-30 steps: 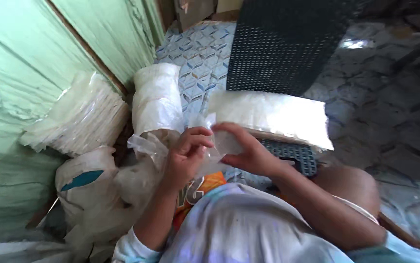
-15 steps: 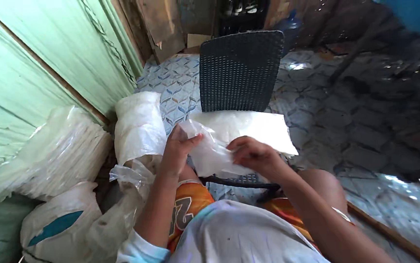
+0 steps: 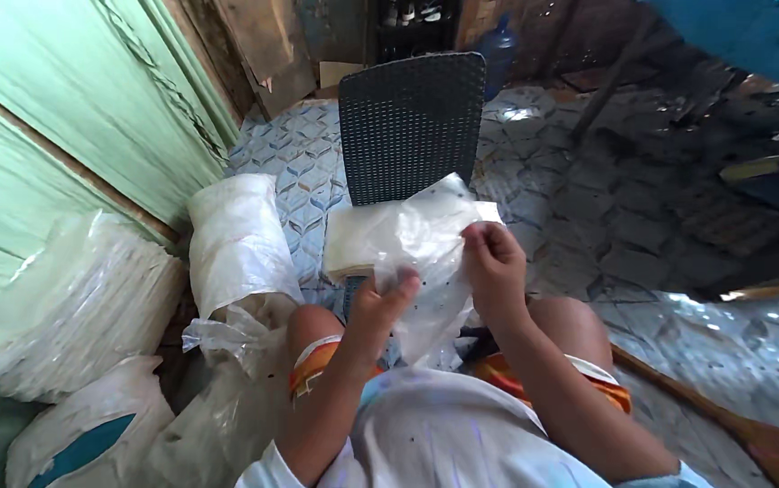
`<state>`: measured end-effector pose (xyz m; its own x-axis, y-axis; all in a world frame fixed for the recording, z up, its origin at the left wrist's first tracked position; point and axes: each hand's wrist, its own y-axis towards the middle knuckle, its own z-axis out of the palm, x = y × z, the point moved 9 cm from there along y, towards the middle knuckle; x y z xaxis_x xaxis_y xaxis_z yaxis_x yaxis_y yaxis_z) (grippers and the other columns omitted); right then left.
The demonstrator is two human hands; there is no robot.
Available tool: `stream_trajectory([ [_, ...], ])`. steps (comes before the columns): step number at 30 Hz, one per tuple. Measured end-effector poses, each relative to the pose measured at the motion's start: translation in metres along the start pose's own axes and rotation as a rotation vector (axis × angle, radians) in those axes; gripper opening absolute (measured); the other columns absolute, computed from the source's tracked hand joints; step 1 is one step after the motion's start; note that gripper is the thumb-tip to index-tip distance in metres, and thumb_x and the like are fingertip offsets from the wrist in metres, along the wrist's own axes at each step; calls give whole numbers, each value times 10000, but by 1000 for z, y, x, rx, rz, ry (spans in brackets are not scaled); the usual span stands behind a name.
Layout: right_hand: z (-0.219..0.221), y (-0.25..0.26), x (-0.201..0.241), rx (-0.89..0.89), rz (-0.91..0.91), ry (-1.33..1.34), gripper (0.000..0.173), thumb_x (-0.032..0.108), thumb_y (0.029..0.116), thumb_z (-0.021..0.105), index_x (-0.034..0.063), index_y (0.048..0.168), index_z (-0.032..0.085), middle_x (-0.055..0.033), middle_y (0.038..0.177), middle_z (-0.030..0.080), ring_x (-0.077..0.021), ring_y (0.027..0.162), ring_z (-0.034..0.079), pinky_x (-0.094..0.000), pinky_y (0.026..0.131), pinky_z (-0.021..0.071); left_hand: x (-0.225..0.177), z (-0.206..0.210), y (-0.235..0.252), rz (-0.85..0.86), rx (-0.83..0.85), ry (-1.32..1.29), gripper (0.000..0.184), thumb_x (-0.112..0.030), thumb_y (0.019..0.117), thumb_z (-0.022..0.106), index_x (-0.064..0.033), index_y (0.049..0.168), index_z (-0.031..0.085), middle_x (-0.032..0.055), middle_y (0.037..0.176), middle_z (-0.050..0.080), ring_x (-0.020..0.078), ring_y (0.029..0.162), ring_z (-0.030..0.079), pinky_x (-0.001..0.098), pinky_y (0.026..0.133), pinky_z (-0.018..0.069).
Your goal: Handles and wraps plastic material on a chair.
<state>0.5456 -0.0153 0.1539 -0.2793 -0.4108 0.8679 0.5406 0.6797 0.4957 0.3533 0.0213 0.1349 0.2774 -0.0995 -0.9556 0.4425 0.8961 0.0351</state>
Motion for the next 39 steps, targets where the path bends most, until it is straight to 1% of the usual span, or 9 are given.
stream_trajectory([
  [6, -35, 7, 26, -197, -413, -306, 234, 169, 1085, 498, -35, 995, 567, -22, 751, 522, 7, 630, 498, -160, 614, 462, -19, -109, -1, 224, -473, 98, 40, -110, 1010, 560, -92, 1042, 576, -93, 700, 560, -30, 547, 498, 151, 523, 447],
  [11, 20, -1, 53, 304, -571, -142, 141, 99, 980, 605, -24, 978, 674, -74, 865, 688, -31, 768, 641, -179, 720, 556, -94, -37, 3, 571, 14, 978, 874, -522, 877, 739, 7, 1497, 426, 157, 1444, 556, 275, 1368, 498, 502, 1107, 434],
  [14, 51, 3, 31, 740, -91, -113, 179, 145, 879, 783, 17, 982, 710, 11, 781, 701, 10, 641, 630, -176, 610, 559, -115, 14, 10, 811, 4, 1284, 226, -163, 990, 595, -50, 1118, 744, 111, 1051, 748, 296, 1031, 701, 522, 914, 537],
  [19, 0, -32, -108, 1210, 510, -468, 258, 188, 918, 765, 0, 1087, 716, -151, 937, 731, -267, 856, 709, -550, 863, 571, -191, -46, 51, 804, -396, 1433, 262, -127, 1058, 479, 36, 1142, 666, 243, 994, 707, 390, 890, 708, 575, 750, 553],
  [23, -106, 4, -138, 504, 526, -43, 85, 93, 951, 628, 40, 981, 687, -2, 874, 711, -97, 832, 681, -342, 836, 590, -194, -137, 81, 514, -602, 1175, 556, -404, 1116, 370, 93, 1113, 619, 259, 964, 640, 342, 884, 630, 544, 830, 496],
  [26, -127, 34, -128, 120, 525, 318, 361, 357, 1034, 553, 141, 1324, 538, -15, 1188, 675, -162, 1101, 664, -422, 970, 569, -113, -165, 99, 208, -570, 934, 561, -387, 1131, 266, 79, 1279, 540, 241, 973, 620, 321, 815, 615, 533, 767, 523],
  [29, -136, 62, -129, -70, 533, -34, 264, 285, 1105, 444, 71, 1158, 589, -17, 937, 654, -103, 816, 656, -330, 755, 582, -35, -158, 122, 33, -379, 1035, 455, -265, 1138, 257, 27, 1391, 497, 225, 1036, 665, 329, 877, 689, 522, 801, 581],
  [34, -139, 121, -118, -52, 288, -877, 413, 265, 1129, 350, -67, 1260, 558, -373, 1087, 642, -567, 1018, 645, -735, 854, 482, -46, -181, 172, 188, -486, 1030, 460, -350, 1100, 452, 56, 1183, 651, 227, 962, 679, 342, 841, 666, 536, 794, 542],
  [39, -144, 151, -164, -146, 501, -244, 460, 469, 1065, 493, 59, 1234, 616, -49, 1011, 645, -85, 827, 617, -340, 773, 554, -25, -177, 215, -61, -212, 392, 303, -242, 1076, 524, -12, 1262, 590, 67, 1104, 696, 115, 962, 677, 331, 879, 574],
])
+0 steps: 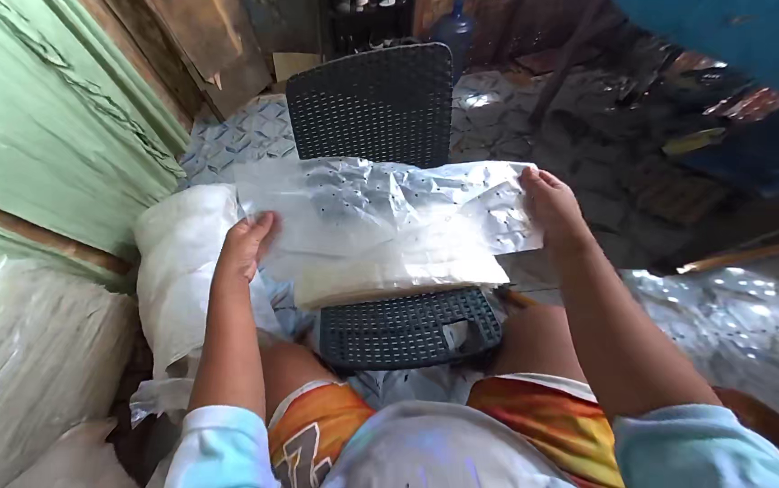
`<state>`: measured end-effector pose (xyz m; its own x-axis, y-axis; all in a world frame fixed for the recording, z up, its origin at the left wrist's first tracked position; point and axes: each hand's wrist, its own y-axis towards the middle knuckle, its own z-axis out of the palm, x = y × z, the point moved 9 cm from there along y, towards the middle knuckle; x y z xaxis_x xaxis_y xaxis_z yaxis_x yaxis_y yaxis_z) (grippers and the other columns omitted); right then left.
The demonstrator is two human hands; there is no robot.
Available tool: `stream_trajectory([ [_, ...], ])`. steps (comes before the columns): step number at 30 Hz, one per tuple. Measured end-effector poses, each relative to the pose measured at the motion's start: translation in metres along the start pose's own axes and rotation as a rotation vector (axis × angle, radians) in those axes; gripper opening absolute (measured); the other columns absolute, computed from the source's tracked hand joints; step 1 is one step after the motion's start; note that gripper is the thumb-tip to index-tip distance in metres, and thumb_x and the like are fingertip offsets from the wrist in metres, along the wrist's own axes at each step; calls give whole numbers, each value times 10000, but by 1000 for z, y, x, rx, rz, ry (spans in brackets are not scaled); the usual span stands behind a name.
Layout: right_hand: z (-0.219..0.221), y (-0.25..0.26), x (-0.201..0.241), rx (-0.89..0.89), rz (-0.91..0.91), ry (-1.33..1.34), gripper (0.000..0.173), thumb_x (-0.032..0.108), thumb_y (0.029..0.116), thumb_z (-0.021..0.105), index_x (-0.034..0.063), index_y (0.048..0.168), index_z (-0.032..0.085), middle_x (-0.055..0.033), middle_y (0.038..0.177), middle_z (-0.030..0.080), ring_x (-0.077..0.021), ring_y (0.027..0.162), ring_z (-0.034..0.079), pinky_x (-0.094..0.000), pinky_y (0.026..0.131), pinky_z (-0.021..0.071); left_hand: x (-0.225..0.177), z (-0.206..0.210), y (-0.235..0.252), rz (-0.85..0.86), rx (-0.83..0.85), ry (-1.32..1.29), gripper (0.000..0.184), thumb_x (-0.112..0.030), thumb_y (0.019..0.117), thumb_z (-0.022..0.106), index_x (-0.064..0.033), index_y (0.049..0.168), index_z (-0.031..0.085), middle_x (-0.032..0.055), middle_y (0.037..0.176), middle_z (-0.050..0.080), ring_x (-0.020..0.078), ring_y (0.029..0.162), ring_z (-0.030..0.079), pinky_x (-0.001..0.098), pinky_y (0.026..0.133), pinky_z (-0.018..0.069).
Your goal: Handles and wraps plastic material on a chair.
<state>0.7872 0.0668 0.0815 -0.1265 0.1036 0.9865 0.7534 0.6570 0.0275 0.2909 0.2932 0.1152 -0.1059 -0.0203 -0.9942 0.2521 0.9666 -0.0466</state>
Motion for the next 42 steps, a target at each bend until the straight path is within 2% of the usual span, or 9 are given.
stream_trajectory([
  [5, 25, 16, -77, 69, 84, -602, 490, 367, 1119, 383, -51, 1228, 614, -336, 1121, 646, -515, 1067, 628, -712, 912, 461, 78, 10, 34, -119, -200, 659, 539, -367, 1132, 297, 45, 1251, 624, 276, 1095, 667, 400, 987, 661, 591, 889, 515],
  [11, 55, 13, -166, 141, 330, -889, 493, 394, 1123, 313, 44, 1322, 598, -288, 1200, 669, -476, 1160, 637, -669, 940, 485, 199, 28, 58, -372, -130, 938, 529, -373, 1132, 290, -5, 1323, 619, 236, 1291, 655, 370, 1249, 616, 558, 1060, 461],
  [15, 54, 23, -158, 60, 248, -859, 450, 371, 1081, 491, -20, 1285, 583, -331, 1225, 617, -528, 1146, 604, -705, 917, 472, 180, 23, 54, -275, -338, 894, 404, -311, 1078, 495, -9, 1322, 605, 278, 1260, 633, 436, 1200, 609, 601, 993, 484],
  [18, 93, 15, -110, 147, -95, -806, 551, 313, 999, 652, -12, 1425, 524, -290, 1507, 450, -498, 1387, 432, -700, 1100, 355, 125, 85, 46, 54, -175, 947, 499, -243, 1071, 484, -6, 1507, 437, 293, 1495, 464, 489, 1384, 439, 660, 1078, 387],
  [21, 153, 7, -131, 429, -280, -869, 651, 580, 1044, 394, 211, 1579, 417, -104, 1669, 317, -391, 1548, 232, -740, 1172, 158, 164, 140, 55, 72, 150, 1054, 564, -443, 1108, 303, -200, 1617, 327, 91, 1694, 245, 407, 1560, 158, 732, 1153, 192],
  [28, 106, 9, -225, 411, 414, -152, 731, 584, 1082, 227, 109, 1636, 195, -160, 1665, 281, -279, 1505, 349, -513, 1217, 314, 262, 68, 49, -461, 97, 375, 698, -537, 1100, 178, -92, 1636, 203, 168, 1684, 225, 314, 1542, 263, 558, 1236, 241],
  [34, 60, 12, -233, 25, 540, -637, 686, 495, 1105, 306, -79, 1138, 681, -349, 1189, 649, -515, 1179, 605, -710, 958, 432, 266, 35, 45, -584, -177, 755, 694, -482, 1115, 278, 87, 1183, 670, 311, 1258, 641, 420, 1243, 598, 569, 1055, 441],
  [38, 19, 22, -223, -19, 508, -526, 707, 542, 1090, 319, -64, 1360, 563, -344, 1315, 589, -498, 1220, 583, -687, 997, 448, 263, -11, 40, -550, -110, 606, 662, -453, 1126, 232, 78, 1473, 419, 345, 1411, 513, 455, 1307, 526, 593, 1077, 422],
  [42, -46, -4, -170, -153, 375, -110, 651, 557, 1069, 360, 99, 1531, 398, -141, 1433, 574, -291, 1212, 624, -505, 959, 531, 233, -98, 5, -437, -14, 805, 544, -425, 1074, 491, 35, 1349, 587, 280, 1290, 635, 419, 1231, 603, 612, 1065, 442],
])
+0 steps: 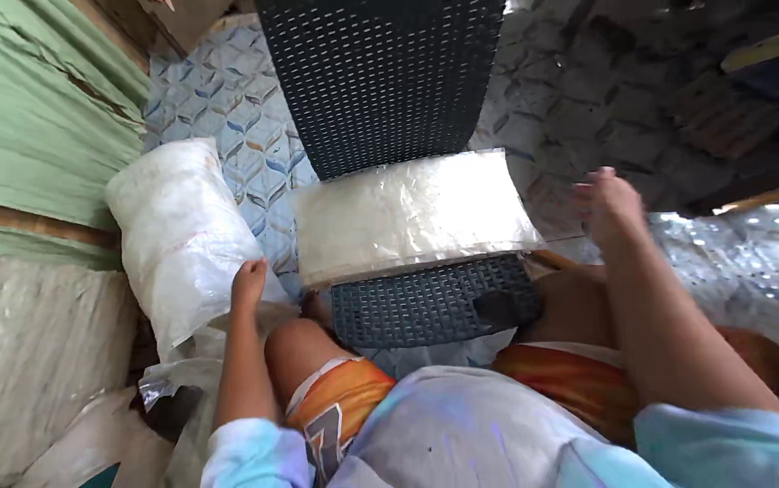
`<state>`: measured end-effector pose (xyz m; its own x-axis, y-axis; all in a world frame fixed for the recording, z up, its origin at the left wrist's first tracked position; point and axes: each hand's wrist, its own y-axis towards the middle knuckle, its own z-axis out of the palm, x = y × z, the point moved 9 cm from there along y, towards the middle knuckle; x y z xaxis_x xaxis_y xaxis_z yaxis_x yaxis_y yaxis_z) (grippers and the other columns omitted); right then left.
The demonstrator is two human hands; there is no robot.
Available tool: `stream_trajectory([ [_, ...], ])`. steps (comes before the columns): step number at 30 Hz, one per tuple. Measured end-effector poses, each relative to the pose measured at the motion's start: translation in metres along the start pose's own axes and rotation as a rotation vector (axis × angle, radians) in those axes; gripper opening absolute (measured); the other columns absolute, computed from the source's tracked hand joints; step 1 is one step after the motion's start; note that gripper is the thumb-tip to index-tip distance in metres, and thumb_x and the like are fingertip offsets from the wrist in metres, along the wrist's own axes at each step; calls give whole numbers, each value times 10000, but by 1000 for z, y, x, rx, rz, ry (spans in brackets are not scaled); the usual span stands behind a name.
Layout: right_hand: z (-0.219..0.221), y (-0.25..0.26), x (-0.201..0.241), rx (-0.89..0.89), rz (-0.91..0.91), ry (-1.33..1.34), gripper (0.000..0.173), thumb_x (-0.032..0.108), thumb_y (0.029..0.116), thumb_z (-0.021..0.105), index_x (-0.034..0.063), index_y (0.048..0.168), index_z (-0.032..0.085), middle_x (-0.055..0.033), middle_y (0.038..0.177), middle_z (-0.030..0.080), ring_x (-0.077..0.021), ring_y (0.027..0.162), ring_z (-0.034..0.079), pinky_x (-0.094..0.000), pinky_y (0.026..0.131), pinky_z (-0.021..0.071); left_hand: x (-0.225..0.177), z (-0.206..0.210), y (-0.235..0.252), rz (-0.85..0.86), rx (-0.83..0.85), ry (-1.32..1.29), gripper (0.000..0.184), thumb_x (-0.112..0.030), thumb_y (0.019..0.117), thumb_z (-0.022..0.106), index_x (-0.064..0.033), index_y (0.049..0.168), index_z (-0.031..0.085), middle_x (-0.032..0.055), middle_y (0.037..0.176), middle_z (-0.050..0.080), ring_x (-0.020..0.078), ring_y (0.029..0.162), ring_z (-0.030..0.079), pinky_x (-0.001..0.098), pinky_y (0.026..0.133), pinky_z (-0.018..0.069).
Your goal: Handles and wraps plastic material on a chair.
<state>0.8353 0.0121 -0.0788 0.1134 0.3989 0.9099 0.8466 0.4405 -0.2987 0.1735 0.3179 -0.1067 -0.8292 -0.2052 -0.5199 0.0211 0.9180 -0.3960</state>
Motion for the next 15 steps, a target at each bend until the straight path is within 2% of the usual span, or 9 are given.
stream_trajectory([
  [2, -48, -27, 3, -106, -36, 85, 577, 488, 1083, 376, 117, 1522, 420, -92, 1409, 601, -220, 1176, 649, -436, 950, 545, 59, 3, -21, 44, 112, 336, 557, -435, 945, 706, -65, 1354, 625, 238, 1363, 611, 431, 1296, 557, 679, 1071, 412],
  [4, -89, -56, -17, -206, 32, 117, 550, 465, 1099, 329, 102, 1501, 428, -85, 1373, 613, -195, 1130, 658, -404, 922, 550, 140, 26, -49, -8, 209, 660, 916, -377, 777, 870, -208, 1562, 429, 218, 1651, 278, 525, 1495, 228, 782, 1126, 212],
  [5, -108, -67, -33, -247, 78, 138, 534, 452, 1103, 317, 94, 1481, 438, -83, 1344, 619, -192, 1098, 663, -401, 900, 553, 181, 35, -63, -51, 216, 776, 1069, -346, 692, 923, -266, 1598, 361, 205, 1689, 175, 556, 1506, 149, 797, 1127, 169],
  [6, -123, -75, -48, -290, 117, 155, 513, 435, 1106, 317, 91, 1464, 444, -74, 1307, 623, -179, 1062, 666, -389, 876, 559, 216, 38, -77, -100, 186, 833, 1074, -273, 682, 935, -287, 1595, 370, 202, 1678, 217, 555, 1484, 220, 779, 1111, 230],
  [8, -140, -87, -62, -394, 158, 214, 441, 379, 1103, 365, 87, 1414, 475, -61, 1205, 642, -160, 965, 674, -365, 810, 561, 254, 29, -95, -236, 108, 859, 595, -134, 928, 706, -163, 1490, 514, 238, 1477, 519, 495, 1278, 550, 670, 972, 485],
  [9, -141, -93, -57, -433, 147, 244, 401, 346, 1099, 394, 81, 1384, 487, -56, 1150, 643, -152, 916, 668, -353, 780, 558, 259, 25, -99, -296, 75, 797, 395, -132, 1006, 581, -79, 1397, 584, 252, 1362, 608, 471, 1196, 621, 647, 917, 526],
  [11, -128, -101, -27, -438, 74, 244, 371, 309, 1090, 414, 69, 1367, 471, -45, 1079, 619, -127, 834, 651, -324, 733, 558, 236, 10, -99, -285, -22, 623, 331, -196, 1047, 511, -58, 1313, 651, 240, 1299, 654, 454, 1184, 636, 665, 929, 514],
  [13, -95, -113, 16, -337, -58, 184, 422, 335, 1096, 403, 43, 1397, 451, -53, 1091, 623, -109, 819, 650, -311, 739, 562, 173, -28, -106, -128, -226, 436, 339, -227, 1040, 538, -72, 1308, 677, 245, 1338, 633, 490, 1304, 528, 714, 1056, 375],
  [15, -49, -128, 61, -174, -222, 110, 449, 364, 1095, 411, 31, 1391, 468, -59, 1119, 640, -86, 839, 656, -298, 770, 565, 97, -69, -130, 76, -399, 276, 358, -205, 1002, 578, 4, 1280, 664, 293, 1357, 590, 521, 1361, 439, 690, 1143, 274],
])
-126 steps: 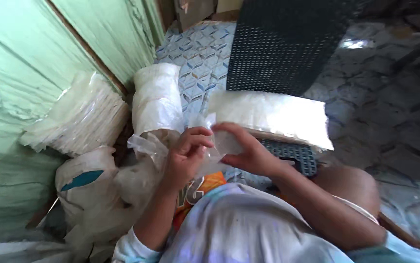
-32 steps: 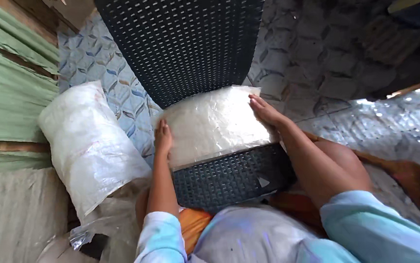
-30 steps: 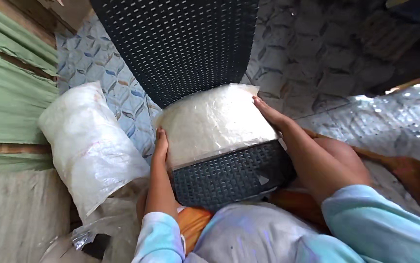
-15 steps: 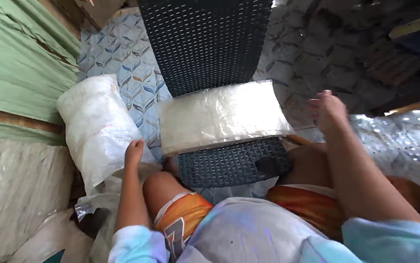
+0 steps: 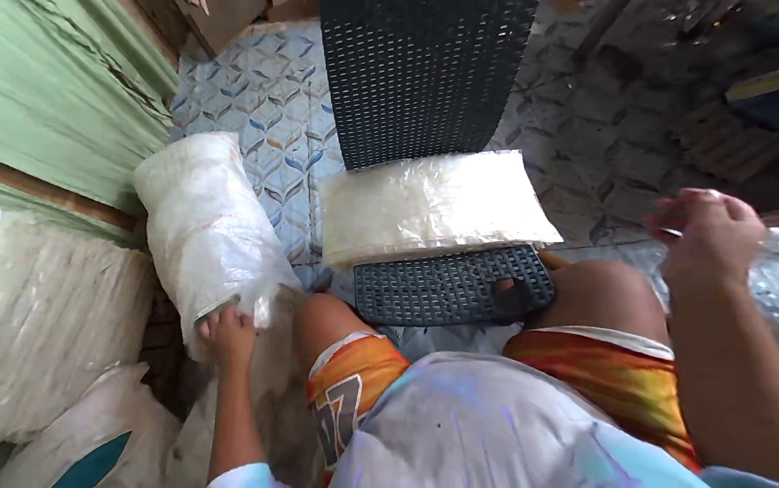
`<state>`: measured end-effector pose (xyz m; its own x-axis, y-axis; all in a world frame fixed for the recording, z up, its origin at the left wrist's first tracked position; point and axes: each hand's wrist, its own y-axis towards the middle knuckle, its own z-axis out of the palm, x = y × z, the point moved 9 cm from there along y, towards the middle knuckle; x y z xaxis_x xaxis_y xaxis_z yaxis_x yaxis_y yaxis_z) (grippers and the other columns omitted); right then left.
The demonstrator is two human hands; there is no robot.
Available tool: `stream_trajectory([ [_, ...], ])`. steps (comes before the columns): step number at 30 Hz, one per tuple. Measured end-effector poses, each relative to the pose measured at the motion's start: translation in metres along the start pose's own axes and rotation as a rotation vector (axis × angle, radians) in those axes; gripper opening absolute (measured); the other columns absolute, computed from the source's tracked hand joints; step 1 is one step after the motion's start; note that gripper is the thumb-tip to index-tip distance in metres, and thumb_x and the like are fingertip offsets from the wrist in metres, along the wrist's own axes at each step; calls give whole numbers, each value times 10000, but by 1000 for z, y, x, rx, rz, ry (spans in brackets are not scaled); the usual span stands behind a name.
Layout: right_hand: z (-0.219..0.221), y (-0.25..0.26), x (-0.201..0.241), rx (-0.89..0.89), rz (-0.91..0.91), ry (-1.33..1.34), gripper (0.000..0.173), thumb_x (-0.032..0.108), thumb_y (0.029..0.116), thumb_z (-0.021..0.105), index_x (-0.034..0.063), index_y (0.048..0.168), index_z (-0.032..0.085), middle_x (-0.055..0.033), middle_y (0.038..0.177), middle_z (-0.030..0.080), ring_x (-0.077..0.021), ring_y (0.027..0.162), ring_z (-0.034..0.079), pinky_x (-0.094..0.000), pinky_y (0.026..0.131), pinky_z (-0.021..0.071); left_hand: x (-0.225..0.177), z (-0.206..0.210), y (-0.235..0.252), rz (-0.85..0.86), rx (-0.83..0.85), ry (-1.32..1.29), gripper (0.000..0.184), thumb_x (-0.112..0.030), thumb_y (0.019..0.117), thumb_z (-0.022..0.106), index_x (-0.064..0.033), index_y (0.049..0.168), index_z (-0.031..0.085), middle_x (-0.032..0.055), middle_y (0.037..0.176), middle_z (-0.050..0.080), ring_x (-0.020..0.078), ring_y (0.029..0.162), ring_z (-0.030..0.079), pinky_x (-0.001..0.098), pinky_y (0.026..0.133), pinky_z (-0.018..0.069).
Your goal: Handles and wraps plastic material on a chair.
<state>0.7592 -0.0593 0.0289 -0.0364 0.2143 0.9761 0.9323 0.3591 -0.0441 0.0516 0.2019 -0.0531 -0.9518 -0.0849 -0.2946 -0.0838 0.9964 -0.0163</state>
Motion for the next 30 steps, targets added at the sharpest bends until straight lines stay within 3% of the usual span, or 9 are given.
stream_trajectory([
  [7, 196, -204, 103, 1106, -518, -167, 565, 221, 957, 712, 29, 1444, 499, -165, 1369, 601, -239, 1142, 663, -431, 945, 574, -146, -154, -100, 426, -459, -414, 206, -52, 891, 601, 102, 1025, 572, 251, 987, 662, 326, 914, 669, 465, 805, 551],
  [10, 231, -299, 108, 1464, -513, 63, 1008, 317, 827, 848, 101, 1607, 247, -155, 1613, 362, -264, 1360, 534, -445, 1018, 544, -175, -169, -150, 541, -448, -592, 308, -54, 894, 560, 107, 1154, 523, 163, 984, 643, 128, 891, 642, 279, 797, 551],
  [12, 241, -345, 106, 1641, -354, 303, 1033, 255, 828, 842, 129, 1619, 189, -119, 1587, 393, -215, 1332, 558, -404, 1023, 554, -196, -155, -172, 576, -212, -745, 416, -57, 922, 550, 112, 1299, 506, 154, 1059, 663, 101, 946, 649, 272, 834, 557],
  [14, 239, -356, 110, 1617, -294, 456, 611, 141, 914, 757, 11, 1437, 468, -89, 1270, 664, -122, 1098, 682, -329, 960, 586, -203, -138, -180, 566, 2, -856, 460, -42, 951, 506, 72, 1396, 500, 146, 1223, 652, 89, 1088, 641, 276, 948, 547],
  [17, 234, -300, 99, 1281, -163, 449, 153, 50, 985, 585, 18, 1092, 688, -17, 914, 703, -71, 814, 654, -295, 777, 572, -161, -149, -174, 469, -128, -685, 391, -28, 964, 478, 6, 1328, 615, 145, 1303, 660, 165, 1164, 642, 352, 962, 542],
  [20, 208, -235, 96, 1042, 81, 554, 196, 185, 1077, 511, 47, 1125, 642, -47, 900, 723, -138, 770, 703, -333, 723, 612, -86, -147, -153, 138, -385, -349, 391, -10, 990, 515, 18, 1370, 604, 320, 1274, 607, 465, 1178, 602, 603, 979, 499],
  [23, 182, -221, 102, 1083, 139, 613, 428, 337, 1129, 283, 65, 1240, 595, -87, 983, 755, -181, 803, 746, -338, 722, 634, -48, -109, -138, -134, -154, -70, 587, -157, 988, 620, -65, 1541, 446, 371, 1469, 445, 593, 1351, 413, 745, 1071, 337],
  [25, 170, -225, 110, 1140, 143, 636, 558, 427, 1120, 187, 69, 1338, 555, -117, 1077, 754, -235, 885, 756, -377, 759, 639, -87, -103, -144, -13, -77, -109, 714, -299, 963, 692, -73, 1573, 396, 364, 1580, 303, 614, 1453, 236, 808, 1103, 192],
  [30, 156, -257, 136, 1210, -34, 520, 604, 492, 1107, 168, 64, 1325, 535, -73, 1044, 747, -191, 900, 750, -374, 794, 646, -267, -124, -205, 753, -87, -664, 835, -560, 893, 713, -11, 1482, 492, 203, 1547, 458, 325, 1447, 429, 520, 1167, 394],
])
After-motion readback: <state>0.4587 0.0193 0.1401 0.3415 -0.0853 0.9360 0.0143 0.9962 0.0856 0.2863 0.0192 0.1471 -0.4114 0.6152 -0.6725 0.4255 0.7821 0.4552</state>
